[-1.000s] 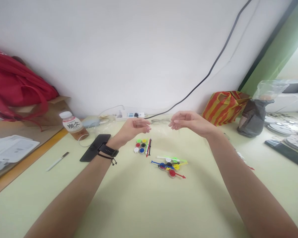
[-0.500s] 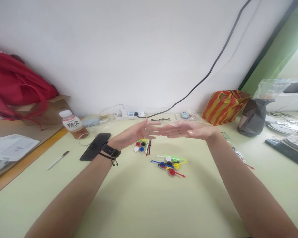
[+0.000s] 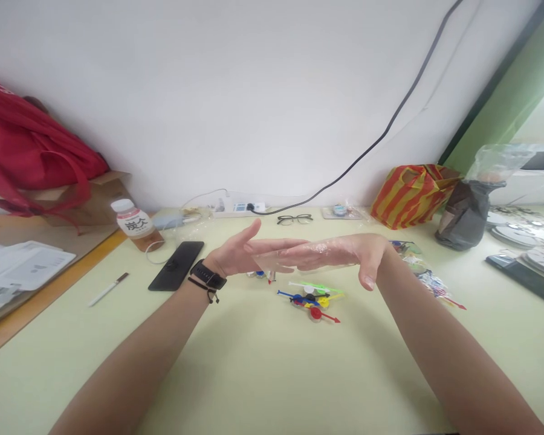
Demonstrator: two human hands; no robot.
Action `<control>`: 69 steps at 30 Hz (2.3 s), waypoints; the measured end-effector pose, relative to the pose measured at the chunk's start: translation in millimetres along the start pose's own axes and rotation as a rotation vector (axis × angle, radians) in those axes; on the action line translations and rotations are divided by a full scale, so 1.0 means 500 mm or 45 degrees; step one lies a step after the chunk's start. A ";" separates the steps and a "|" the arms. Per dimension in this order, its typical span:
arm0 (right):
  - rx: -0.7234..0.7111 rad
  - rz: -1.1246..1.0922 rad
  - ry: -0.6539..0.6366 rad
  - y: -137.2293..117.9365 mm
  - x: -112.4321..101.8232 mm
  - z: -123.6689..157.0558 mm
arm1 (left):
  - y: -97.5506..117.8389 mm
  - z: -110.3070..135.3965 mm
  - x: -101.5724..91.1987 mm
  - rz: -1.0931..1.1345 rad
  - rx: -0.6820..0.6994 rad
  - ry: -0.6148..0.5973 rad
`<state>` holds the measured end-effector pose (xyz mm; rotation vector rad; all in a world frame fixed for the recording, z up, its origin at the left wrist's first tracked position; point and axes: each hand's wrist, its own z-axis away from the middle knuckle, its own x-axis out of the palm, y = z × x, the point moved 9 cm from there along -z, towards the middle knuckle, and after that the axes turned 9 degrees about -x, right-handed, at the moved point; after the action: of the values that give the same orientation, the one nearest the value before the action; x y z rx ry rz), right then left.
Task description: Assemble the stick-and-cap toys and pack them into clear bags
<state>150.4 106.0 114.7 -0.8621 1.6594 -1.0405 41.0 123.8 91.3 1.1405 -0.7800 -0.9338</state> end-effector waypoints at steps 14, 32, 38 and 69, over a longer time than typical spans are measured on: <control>0.046 0.123 -0.129 -0.065 0.062 -0.029 | 0.004 -0.012 0.064 -0.368 -0.030 -0.240; 0.412 0.565 0.336 -0.017 -0.069 0.062 | -0.044 0.036 -0.086 -0.642 -0.346 0.112; 0.704 0.786 0.343 0.064 -0.091 0.069 | -0.022 0.066 -0.125 -0.638 -0.276 0.235; 0.073 0.446 1.385 -0.032 -0.212 0.189 | -0.013 0.040 -0.104 -0.617 -0.143 0.212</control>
<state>272.5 171.6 150.2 0.1403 2.5105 -1.3898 0.1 162.3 87.4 1.3155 -0.3122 -1.2464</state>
